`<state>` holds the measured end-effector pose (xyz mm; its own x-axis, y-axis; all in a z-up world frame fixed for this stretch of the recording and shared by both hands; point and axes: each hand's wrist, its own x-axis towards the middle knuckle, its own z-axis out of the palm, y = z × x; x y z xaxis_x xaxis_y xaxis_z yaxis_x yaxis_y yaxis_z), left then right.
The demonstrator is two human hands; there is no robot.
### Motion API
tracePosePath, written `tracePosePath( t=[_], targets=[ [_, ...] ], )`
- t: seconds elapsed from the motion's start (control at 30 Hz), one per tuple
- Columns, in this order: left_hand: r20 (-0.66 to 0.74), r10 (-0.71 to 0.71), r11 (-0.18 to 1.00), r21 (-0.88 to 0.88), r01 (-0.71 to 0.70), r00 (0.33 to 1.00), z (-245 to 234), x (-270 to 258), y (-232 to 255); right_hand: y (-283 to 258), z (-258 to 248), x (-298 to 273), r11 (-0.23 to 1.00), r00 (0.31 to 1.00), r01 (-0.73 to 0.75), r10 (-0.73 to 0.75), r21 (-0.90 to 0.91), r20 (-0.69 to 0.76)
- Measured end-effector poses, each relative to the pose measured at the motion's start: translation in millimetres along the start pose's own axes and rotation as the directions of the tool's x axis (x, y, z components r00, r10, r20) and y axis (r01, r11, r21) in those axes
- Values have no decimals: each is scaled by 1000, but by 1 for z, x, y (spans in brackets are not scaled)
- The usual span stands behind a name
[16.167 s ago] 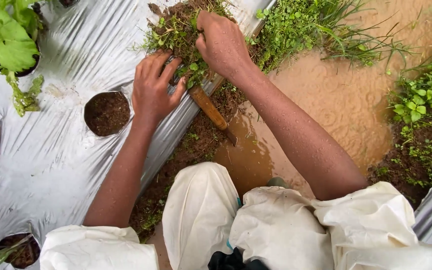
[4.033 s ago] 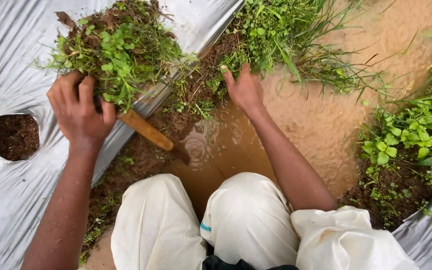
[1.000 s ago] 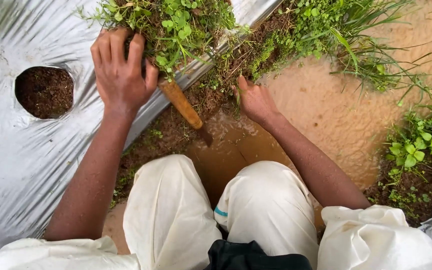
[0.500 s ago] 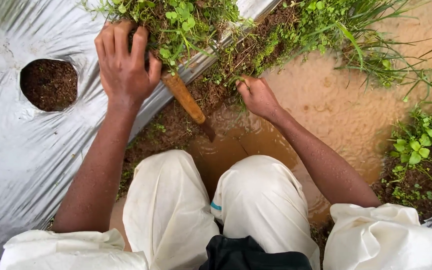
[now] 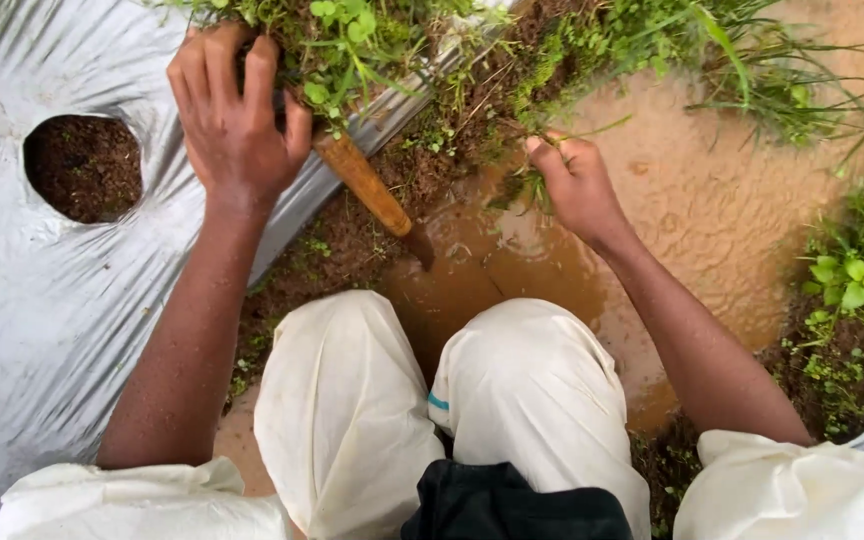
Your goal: The person walks through a muddy irrigation channel between rows of crops and squats down to pull weeds by hand. They gather the uprooted weeds into a bundle and continue clearing the channel.
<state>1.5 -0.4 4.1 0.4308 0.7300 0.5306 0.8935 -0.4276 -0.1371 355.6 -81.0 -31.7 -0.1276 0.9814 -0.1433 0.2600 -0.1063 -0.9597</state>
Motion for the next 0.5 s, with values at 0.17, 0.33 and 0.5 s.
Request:
tracePosePath(
  t=[0.17, 0.33, 0.5],
  targets=[
    [-5, 3, 1000, 9, -3, 1000, 0, -1, 1, 73, -26, -22, 960, 957, -277, 270, -48, -106],
    [0, 7, 1000, 26, -7, 1000, 4, -3, 1, 159, -40, -42, 754, 944, -278, 327, -594, -27],
    [60, -44, 998, 43, 41, 997, 6, -8, -1, 162, -41, -34, 534, 839, -457, 525, -712, -145]
  ],
)
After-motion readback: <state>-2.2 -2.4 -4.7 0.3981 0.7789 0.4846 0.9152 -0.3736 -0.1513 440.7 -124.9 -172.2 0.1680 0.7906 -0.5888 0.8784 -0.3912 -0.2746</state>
